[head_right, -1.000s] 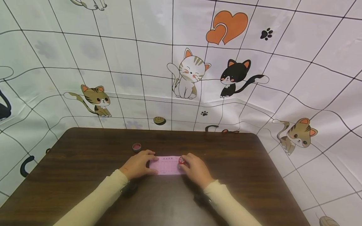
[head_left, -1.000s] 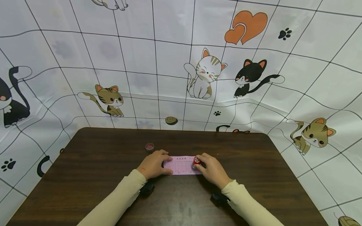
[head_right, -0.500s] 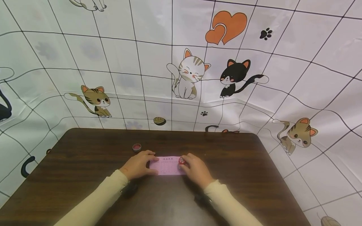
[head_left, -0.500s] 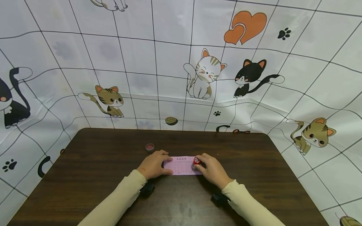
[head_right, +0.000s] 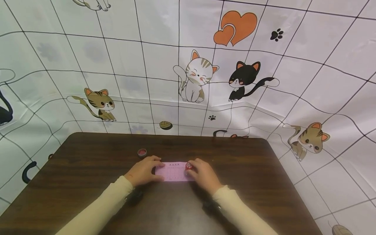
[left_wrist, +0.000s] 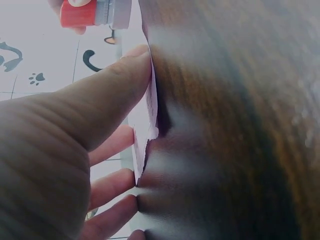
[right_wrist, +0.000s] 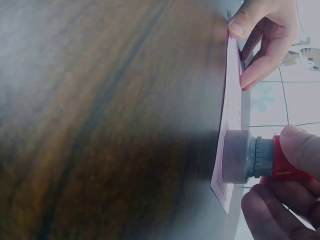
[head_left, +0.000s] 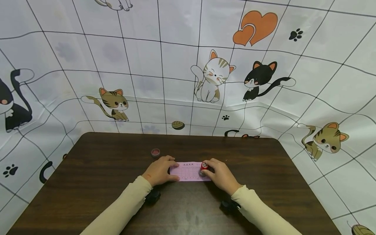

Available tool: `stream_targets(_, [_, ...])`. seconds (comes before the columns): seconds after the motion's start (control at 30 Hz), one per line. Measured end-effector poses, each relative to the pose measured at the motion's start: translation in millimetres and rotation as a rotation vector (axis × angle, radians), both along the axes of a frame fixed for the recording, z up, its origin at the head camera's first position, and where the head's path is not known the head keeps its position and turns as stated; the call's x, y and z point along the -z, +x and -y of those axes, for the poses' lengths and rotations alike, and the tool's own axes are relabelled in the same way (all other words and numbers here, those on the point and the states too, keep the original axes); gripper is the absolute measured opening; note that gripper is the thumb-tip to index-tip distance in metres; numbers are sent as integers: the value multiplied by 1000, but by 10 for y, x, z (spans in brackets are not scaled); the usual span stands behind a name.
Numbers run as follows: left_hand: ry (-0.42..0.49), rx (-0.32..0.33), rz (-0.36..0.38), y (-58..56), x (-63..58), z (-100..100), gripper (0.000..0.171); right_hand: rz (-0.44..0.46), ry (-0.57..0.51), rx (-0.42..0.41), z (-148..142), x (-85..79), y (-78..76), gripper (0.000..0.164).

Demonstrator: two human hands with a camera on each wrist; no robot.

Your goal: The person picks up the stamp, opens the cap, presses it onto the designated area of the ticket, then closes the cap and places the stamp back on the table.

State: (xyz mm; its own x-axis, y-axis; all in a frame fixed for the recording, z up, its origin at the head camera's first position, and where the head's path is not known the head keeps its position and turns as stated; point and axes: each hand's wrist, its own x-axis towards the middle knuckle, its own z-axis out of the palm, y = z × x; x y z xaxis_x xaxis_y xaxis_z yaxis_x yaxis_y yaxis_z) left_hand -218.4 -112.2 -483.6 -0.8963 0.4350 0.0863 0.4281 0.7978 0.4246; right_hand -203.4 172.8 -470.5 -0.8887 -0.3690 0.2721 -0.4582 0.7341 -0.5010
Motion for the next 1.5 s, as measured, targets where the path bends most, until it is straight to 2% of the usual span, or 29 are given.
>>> stream_targets(0.27, [3, -10, 19, -8, -13, -1, 56, 24, -7, 4, -6, -37, -22, 32])
stream_targets(0.53, [14, -3, 10, 2, -9, 1, 55, 4, -121, 12, -17, -131, -54, 29])
stream_targets(1.07, [13, -17, 16, 5, 9, 0, 57, 47, -340, 87, -284, -279, -369, 31])
stream_targets(1.33, [7, -2, 13, 8, -8, 2, 57, 80, -423, 84, -440, -257, -499, 29])
stream_targets(1.5, [0, 6, 10, 7, -24, -2, 56, 105, -447, 110, -541, -212, -547, 32])
